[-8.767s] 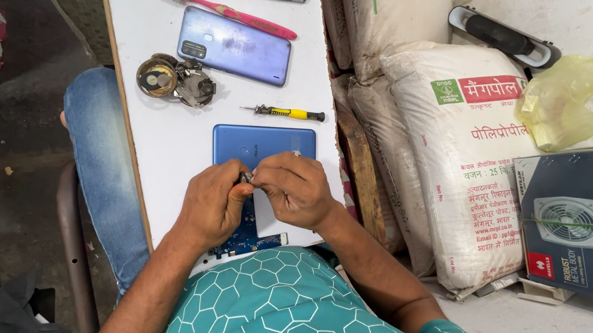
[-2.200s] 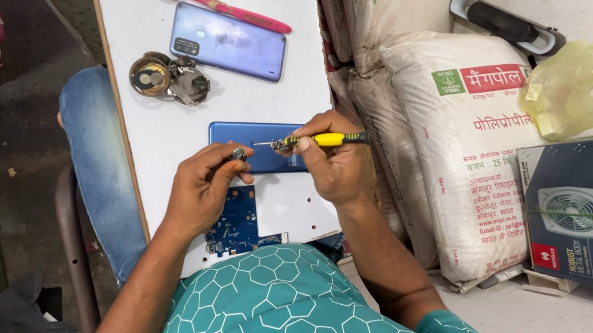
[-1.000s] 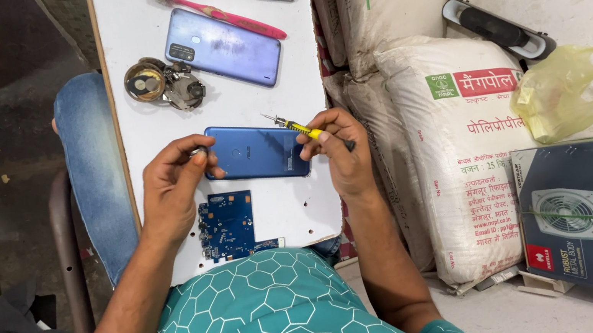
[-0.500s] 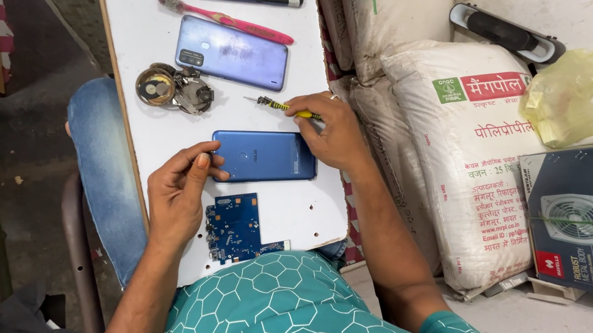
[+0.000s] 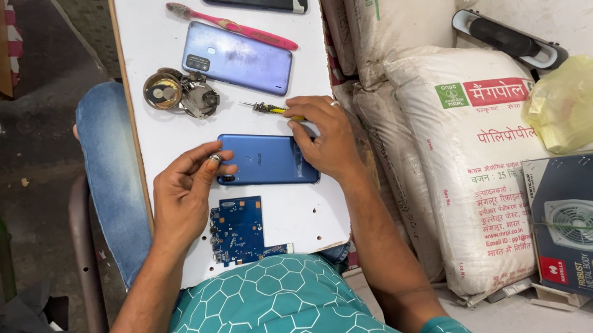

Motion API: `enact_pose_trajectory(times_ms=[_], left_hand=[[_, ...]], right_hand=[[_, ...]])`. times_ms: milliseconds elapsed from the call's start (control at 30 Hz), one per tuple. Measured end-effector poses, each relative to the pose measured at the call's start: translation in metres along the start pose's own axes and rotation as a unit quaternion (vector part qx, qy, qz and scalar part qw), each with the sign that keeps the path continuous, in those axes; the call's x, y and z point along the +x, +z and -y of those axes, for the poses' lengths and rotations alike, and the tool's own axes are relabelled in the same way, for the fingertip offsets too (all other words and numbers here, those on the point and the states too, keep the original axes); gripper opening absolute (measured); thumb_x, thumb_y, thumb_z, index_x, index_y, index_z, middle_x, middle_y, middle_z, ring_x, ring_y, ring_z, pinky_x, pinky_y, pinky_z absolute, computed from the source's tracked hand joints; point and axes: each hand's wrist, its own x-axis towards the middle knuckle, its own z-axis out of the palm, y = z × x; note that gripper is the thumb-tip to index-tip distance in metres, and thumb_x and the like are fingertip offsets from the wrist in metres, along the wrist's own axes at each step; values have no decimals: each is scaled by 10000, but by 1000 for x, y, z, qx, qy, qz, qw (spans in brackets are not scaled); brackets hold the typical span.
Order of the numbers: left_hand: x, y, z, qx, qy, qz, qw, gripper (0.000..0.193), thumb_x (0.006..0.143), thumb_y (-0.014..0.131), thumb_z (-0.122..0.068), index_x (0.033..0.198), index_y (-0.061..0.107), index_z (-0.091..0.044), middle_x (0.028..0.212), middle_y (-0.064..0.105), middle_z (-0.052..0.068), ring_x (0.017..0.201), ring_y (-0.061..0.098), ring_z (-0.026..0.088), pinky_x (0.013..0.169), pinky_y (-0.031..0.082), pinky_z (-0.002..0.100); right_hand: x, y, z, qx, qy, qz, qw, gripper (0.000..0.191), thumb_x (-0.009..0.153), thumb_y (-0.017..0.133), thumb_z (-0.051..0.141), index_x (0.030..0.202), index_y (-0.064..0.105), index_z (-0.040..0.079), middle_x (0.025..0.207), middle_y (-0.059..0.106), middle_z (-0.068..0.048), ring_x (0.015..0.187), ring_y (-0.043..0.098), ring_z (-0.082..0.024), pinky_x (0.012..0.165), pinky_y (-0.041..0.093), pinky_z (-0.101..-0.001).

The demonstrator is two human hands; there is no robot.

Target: The person sits at a repair bench working on a disassembled smartphone. They manipulate a small camera module and flex cable with their fingers, use a screwdriver on the phone, and repeatedly handle a small round component while working over a circuit board on the bench.

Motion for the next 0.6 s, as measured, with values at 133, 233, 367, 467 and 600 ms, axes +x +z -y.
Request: enact_pose_trajectory(times_ms=[133, 233, 367, 467, 600], left_hand=[[-2, -6, 2, -7, 9, 2, 1000, 263, 1028, 606, -93, 1240, 658, 54, 1125, 752, 176, 1032, 752, 211, 904, 620, 298], [-2, -10, 6, -28, 17, -14, 999, 219, 1024, 619, -70, 1191, 678, 60, 1075, 757, 183, 1000, 761, 216, 886, 633, 300], [-2, -14, 9, -27, 32, -19, 999, 164, 1023, 627, -45, 1127, 701, 57, 1016, 765, 179, 950, 773, 209, 858, 647, 305], [-4, -12, 10, -20, 0, -15, 1000, 147, 1000, 645, -27, 1102, 715, 53, 985, 772, 176, 921, 772, 201, 842, 649, 302], [-6, -9, 8, 6, -36, -2, 999, 147, 974, 659, -22, 1091, 726, 38, 958, 781, 159, 895, 777, 183, 786, 645, 284]], right_hand=[[-10, 2, -1, 30, 32, -48, 998, 150, 892, 718, 8, 1038, 731, 41, 1157, 743, -107, 1078, 705, -248, 954, 554, -360], [-18, 2, -3, 67, 56, -72, 994, 140, 918, 702, 11, 1054, 728, 32, 1144, 740, -119, 1065, 710, -231, 945, 566, -341], [-26, 2, -5, 71, 45, -95, 992, 130, 935, 700, 5, 1060, 727, 28, 1129, 744, -122, 1084, 707, -241, 984, 554, -355], [-30, 2, -4, 77, 51, -91, 992, 129, 943, 705, 11, 1068, 728, 34, 1131, 745, -119, 1089, 710, -239, 990, 557, -360], [-32, 4, 1, 74, 49, -87, 992, 141, 932, 706, 10, 1067, 731, 41, 1122, 744, -123, 1077, 713, -228, 976, 565, -356]])
